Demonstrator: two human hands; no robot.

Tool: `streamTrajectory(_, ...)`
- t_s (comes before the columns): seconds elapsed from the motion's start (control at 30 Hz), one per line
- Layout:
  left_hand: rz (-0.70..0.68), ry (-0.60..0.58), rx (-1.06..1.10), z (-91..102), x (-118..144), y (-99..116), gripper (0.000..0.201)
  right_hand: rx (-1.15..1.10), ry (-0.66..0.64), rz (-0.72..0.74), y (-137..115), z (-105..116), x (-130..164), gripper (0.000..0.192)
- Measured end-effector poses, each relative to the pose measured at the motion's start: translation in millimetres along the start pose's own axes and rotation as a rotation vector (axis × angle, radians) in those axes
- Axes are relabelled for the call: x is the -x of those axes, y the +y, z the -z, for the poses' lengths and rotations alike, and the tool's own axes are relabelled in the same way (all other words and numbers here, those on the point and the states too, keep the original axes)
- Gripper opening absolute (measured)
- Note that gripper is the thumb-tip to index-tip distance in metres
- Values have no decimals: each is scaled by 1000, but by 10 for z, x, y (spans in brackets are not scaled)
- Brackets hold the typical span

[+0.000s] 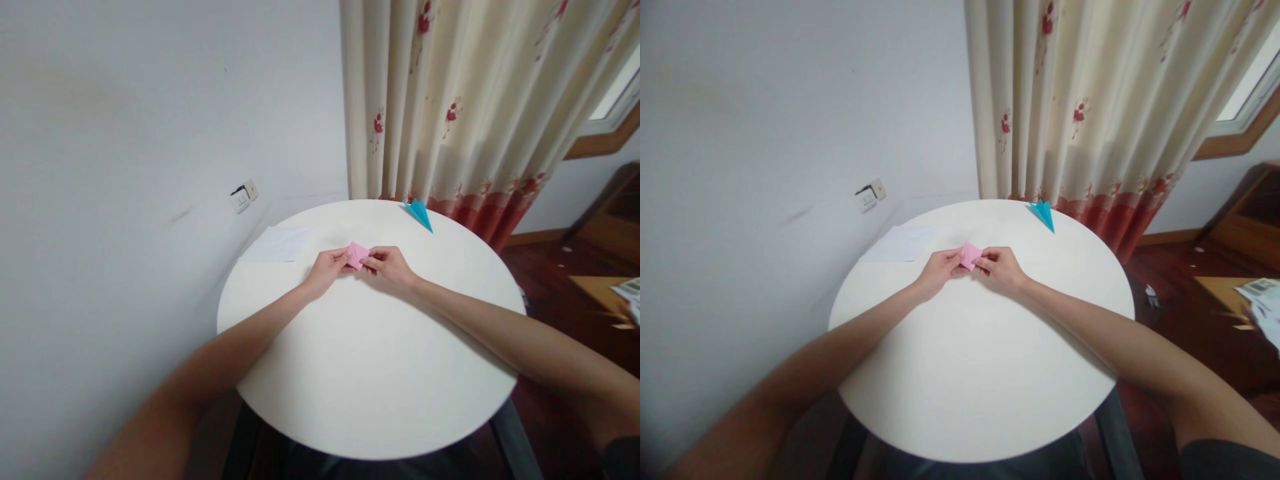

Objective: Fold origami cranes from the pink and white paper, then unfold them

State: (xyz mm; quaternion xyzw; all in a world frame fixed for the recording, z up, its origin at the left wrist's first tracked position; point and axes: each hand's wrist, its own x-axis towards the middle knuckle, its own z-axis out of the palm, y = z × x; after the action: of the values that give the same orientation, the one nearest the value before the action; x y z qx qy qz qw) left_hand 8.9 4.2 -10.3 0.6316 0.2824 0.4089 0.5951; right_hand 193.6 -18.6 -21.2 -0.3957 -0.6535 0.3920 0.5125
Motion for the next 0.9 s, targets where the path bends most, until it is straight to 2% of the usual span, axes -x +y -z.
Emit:
streamTrajectory(0.07,11,-29,-30,-9,13,20,52,-45,10,-1,-9,-6,6,30)
streamTrajectory(0.2,27,-68,-72,-19,35,44,52,-98,16,37,-41,-8,28,45)
streamTrajectory(0.53,33,-97,-90,-19,29,23,62,-61,6,71,-12,13,57,42)
streamTrajectory(0.8,22,-52,-102,-55,22,30,64,-9,18,64,-2,-4,71,44)
streamTrajectory(0.9,44,-17,-111,-62,1,1,72,19,3,87,5,-20,78,44)
